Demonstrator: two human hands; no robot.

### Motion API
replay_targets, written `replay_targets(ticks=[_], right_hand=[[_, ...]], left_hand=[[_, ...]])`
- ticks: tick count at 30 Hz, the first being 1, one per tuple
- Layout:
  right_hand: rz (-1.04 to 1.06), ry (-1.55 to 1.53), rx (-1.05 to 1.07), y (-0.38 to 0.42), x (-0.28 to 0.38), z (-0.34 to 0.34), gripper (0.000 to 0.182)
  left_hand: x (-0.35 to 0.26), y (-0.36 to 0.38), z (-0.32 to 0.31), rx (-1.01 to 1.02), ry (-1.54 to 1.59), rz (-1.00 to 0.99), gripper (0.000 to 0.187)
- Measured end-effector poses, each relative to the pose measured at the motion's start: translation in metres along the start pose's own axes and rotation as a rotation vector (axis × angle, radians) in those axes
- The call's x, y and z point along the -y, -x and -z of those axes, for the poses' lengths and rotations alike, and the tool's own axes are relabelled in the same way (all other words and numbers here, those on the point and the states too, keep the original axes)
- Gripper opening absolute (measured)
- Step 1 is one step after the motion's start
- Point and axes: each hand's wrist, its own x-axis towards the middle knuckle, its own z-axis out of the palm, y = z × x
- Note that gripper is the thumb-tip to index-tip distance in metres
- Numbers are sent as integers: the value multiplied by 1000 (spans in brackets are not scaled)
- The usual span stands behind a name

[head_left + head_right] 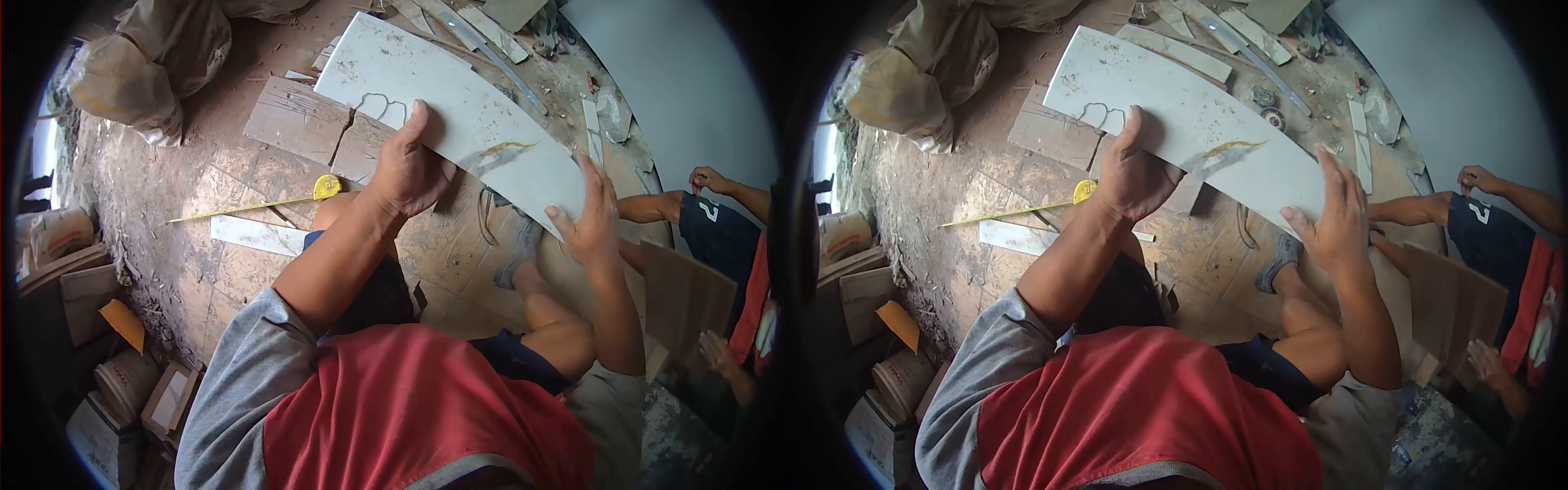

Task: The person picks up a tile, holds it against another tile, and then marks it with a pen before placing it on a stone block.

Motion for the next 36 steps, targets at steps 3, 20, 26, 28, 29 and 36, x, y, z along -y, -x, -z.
replay_targets(ticks=[3,20,26,28,29,36], right_hand=[[-218,-121,-88,45,3,7,81],[-981,-1268,-266,169,5,-64,27],[-1077,-1282,-113,229,-29,-92,28],[-1034,-1340,-41,248,-29,-98,30],[-1019,-1346,-28,255,-32,-99,30],[-861,-1518,300,250,-7,-83,39]], left_hand=[[-7,-6,9,90,44,44,72],[44,56,4,-10,-67,55,72],[115,103,-11,-75,-212,3,64],[125,127,-22,-88,-291,-23,63],[128,136,-31,-102,-332,-51,62],[146,202,-77,-243,-536,-177,57]])
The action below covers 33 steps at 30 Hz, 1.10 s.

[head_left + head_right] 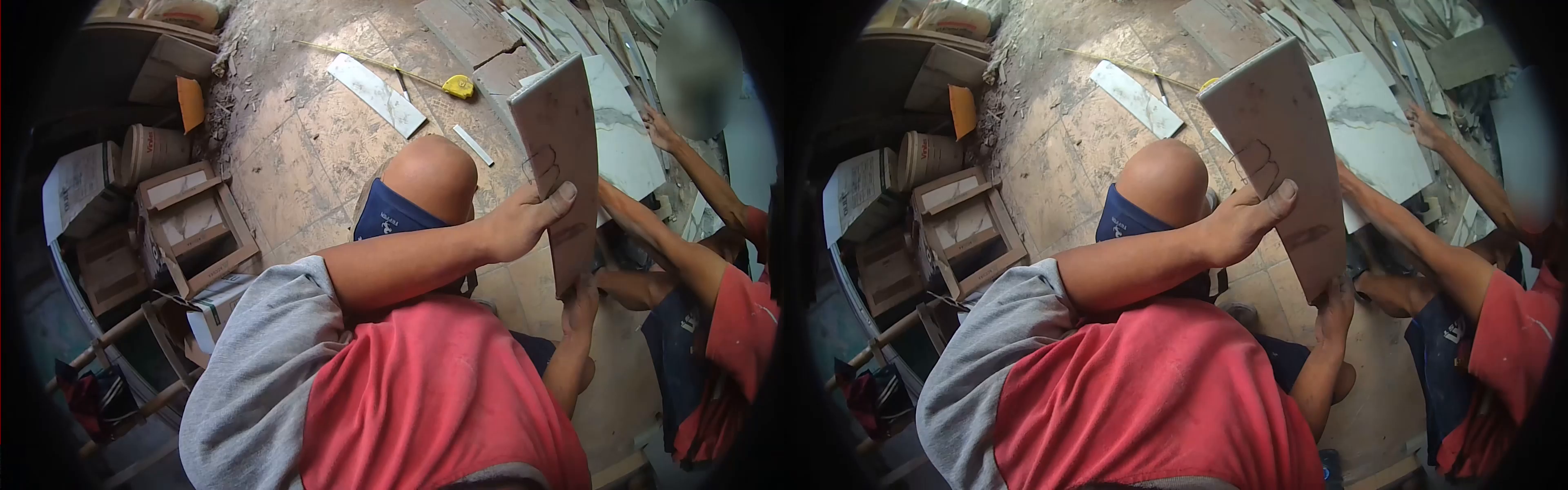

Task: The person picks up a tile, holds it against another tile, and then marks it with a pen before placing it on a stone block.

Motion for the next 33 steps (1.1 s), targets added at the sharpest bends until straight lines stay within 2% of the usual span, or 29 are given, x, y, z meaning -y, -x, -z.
replay_targets(ticks=[1,3,5,7,9,11,13,16,18,19,21,22,24,29,33], right_hand=[[-2,0,20,-3,-4,5,39],[-141,6,227,-9,-18,20,41],[-145,-48,292,-8,-27,13,42],[-200,-109,477,-4,-34,2,45],[-295,-144,559,8,-24,-27,49],[-349,-109,778,13,-31,-49,52],[-321,-104,940,31,-24,-78,50],[-338,-28,1079,42,-32,-104,47],[-192,76,1160,36,-34,-108,44],[-140,170,1068,28,-34,-108,45],[201,500,853,-5,-54,-101,46],[203,509,852,-6,-47,-101,46],[322,827,582,-5,-33,-98,47],[239,953,480,-28,-55,-110,50],[210,1109,449,-30,-61,-158,43]], left_hand=[[2,7,2,6,-112,-36,56],[8,23,0,28,-159,-47,55],[9,42,2,59,-214,-56,53],[0,63,3,39,-300,-46,53],[5,76,3,-110,-157,-196,69],[-17,90,6,-101,31,-378,94],[-38,85,-16,-222,-111,-670,105],[-67,116,-10,-313,-198,-667,104],[-80,129,1,-315,-217,-710,104],[-85,135,6,-313,-208,-710,104],[-100,141,16,-334,-194,-813,101],[-108,141,23,-334,-187,-818,101],[-122,139,35,-395,-272,-890,100],[-173,123,128,-463,-237,-919,99],[-198,106,196,-489,-227,-901,95]])
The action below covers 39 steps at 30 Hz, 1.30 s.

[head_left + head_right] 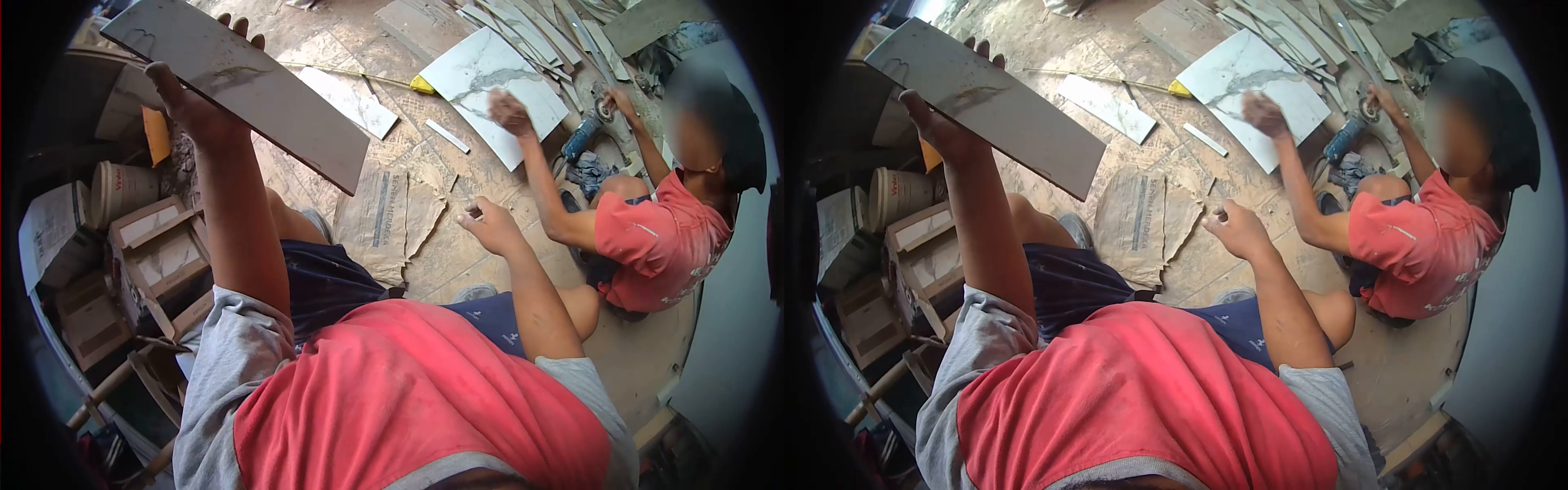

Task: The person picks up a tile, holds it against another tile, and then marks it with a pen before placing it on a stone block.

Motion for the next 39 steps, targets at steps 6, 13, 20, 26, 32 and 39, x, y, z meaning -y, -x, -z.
replay_targets(ticks=[6,13,20,26,32,39], right_hand=[[-121,8,-11,-14,64,-42,45],[-320,-101,-13,-17,73,-108,51],[-376,89,-43,-185,77,-130,68],[-310,339,-118,-316,112,-154,92],[-202,545,-206,-346,90,-201,101],[-53,564,-188,-349,80,-191,67]], left_hand=[[48,-57,87,-36,95,177,91],[98,-121,145,-87,131,330,93],[97,-136,189,-52,146,427,93],[70,-122,196,-25,131,444,94],[56,-105,190,66,257,474,100],[61,-100,171,60,202,472,99]])
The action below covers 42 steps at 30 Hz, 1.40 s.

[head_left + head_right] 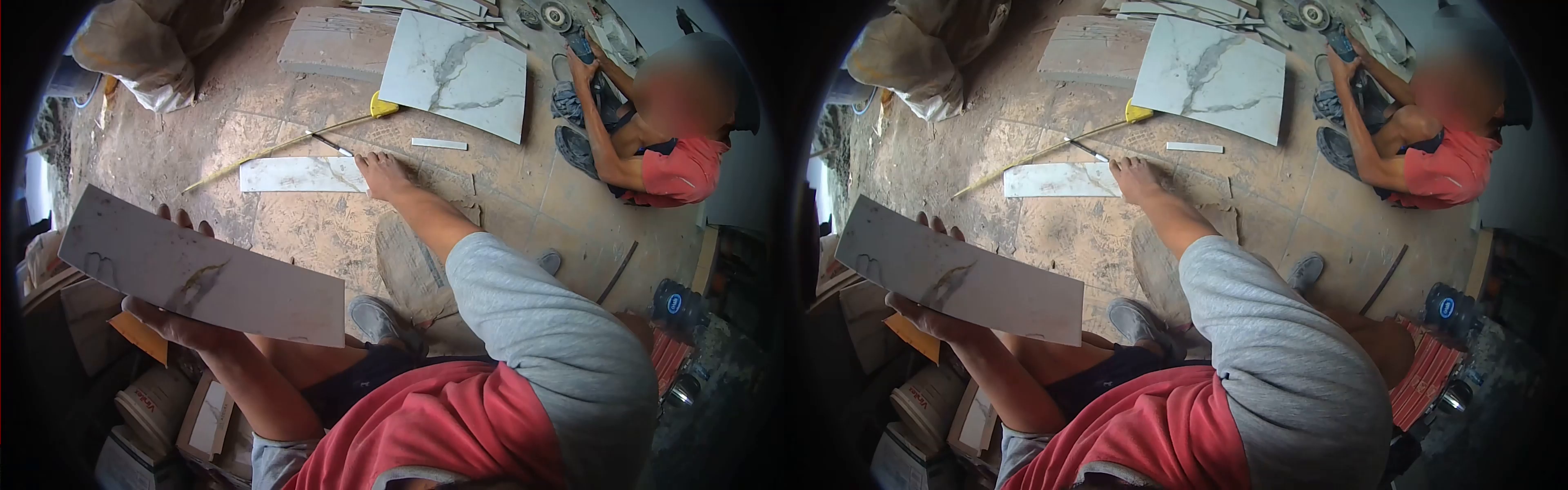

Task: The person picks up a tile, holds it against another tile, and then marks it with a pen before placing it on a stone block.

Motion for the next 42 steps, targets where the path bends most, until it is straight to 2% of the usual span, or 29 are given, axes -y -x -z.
replay_targets(ticks=[1,3,5,9,13,15,18,20,21,23,24,25,26,27,29,31,33,36,38,39,41,42], right_hand=[[33,40,-3,-1,-2,3,81],[110,103,-32,7,-13,19,80],[11,-5,90,19,-10,38,84],[58,13,130,28,25,28,89],[58,-46,10,28,56,-18,90],[-78,20,-91,24,60,-31,89],[-24,4,-38,21,54,-31,90],[2,-10,74,21,55,-5,91],[21,-6,67,20,55,7,91],[31,-158,168,23,52,27,89],[50,-297,193,29,49,40,82],[79,-283,194,35,41,50,82],[-3,-720,416,42,34,64,82],[-107,-1150,657,56,29,79,81],[-146,-1294,735,104,14,112,80],[-129,-1273,795,161,1,169,79],[-145,-1335,758,216,-6,237,83],[-115,-1239,705,285,-7,354,89],[-80,-1083,513,329,1,448,90],[-76,-1070,512,344,-1,487,90],[193,-785,222,372,-11,562,95],[184,-717,207,383,-12,605,95]], left_hand=[[2,-3,-4,-20,-11,6,99],[8,-9,-3,-29,-2,-4,98],[10,-11,-4,-43,-7,29,97],[13,-10,-15,-102,-129,-34,93],[9,2,-12,-114,-109,-32,94],[4,8,-12,-111,-104,-53,94],[-2,22,-12,-161,-73,-86,94],[-4,24,-14,-192,-121,-115,93],[-5,25,-15,-199,-123,-134,93],[-6,28,-13,-196,-122,-137,95],[-7,30,-10,-214,-122,-157,95],[-8,30,-5,-190,-83,-128,96],[-12,29,-3,-169,-47,-107,96],[-19,30,-3,-196,-51,-131,96],[-27,34,-11,-207,12,-100,99],[-41,41,-24,-218,68,-71,101],[-69,49,-42,-223,106,-72,103],[-118,67,-104,-137,380,32,105],[-162,74,-152,-111,445,46,104],[-183,77,-176,-68,505,79,104],[-224,80,-217,-42,491,80,103],[-245,82,-237,-26,482,121,104]])
